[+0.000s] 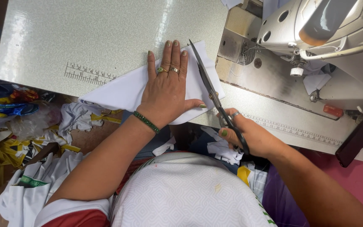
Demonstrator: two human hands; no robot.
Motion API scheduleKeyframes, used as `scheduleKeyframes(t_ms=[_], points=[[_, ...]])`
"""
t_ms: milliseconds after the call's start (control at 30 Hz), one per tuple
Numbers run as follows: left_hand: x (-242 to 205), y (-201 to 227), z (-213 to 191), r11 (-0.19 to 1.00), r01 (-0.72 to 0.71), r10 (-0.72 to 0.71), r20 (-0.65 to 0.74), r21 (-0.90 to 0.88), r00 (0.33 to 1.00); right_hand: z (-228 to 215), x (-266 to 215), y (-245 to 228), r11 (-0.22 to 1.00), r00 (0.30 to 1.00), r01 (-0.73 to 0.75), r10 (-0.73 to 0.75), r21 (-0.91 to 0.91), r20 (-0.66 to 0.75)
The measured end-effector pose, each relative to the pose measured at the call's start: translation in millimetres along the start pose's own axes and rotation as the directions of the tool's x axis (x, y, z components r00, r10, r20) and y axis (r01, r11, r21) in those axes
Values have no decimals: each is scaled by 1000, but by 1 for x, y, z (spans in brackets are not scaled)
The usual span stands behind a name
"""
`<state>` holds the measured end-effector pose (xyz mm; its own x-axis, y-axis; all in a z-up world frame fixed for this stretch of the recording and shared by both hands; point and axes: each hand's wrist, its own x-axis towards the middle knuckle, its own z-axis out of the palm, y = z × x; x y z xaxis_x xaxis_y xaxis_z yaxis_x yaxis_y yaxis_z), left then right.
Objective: Cutting thin strips from a piece of white fabric using large scissors on a sewing table.
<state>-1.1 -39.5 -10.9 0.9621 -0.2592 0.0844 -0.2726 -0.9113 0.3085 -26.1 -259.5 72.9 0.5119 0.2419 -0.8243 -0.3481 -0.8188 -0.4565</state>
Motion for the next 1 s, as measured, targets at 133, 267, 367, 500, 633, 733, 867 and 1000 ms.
scheduleKeyframes(t_ms=[133,267,367,500,633,733,867,1000], points=[[1,0,0,1000,8,-8,3,9,1000,-2,4,-18,997,999,-52,51,-51,-18],[3,0,-1,1000,12,-12,40,10,999,0,12,-14,999,996,-21,18,-41,-87],[4,-2,-3,1000,7,-8,48,10,999,-6,17,-14,999,982,-31,25,-28,-187],[17,-10,-10,998,63,-61,77,-24,995,-28,17,-11,990,964,42,-5,131,-267],[20,-19,-7,993,38,-49,-98,-113,994,-46,-26,13,996,970,69,-53,58,-237],[19,-21,4,967,-67,-29,-364,-247,931,-58,-54,49,961,984,13,37,277,-173],[16,-21,15,998,-30,46,-378,49,925,-61,-47,56,972,945,-230,235,48,-227],[-2,-6,-3,976,62,-35,-128,210,991,-52,-11,62,999,934,-6,20,41,-356]])
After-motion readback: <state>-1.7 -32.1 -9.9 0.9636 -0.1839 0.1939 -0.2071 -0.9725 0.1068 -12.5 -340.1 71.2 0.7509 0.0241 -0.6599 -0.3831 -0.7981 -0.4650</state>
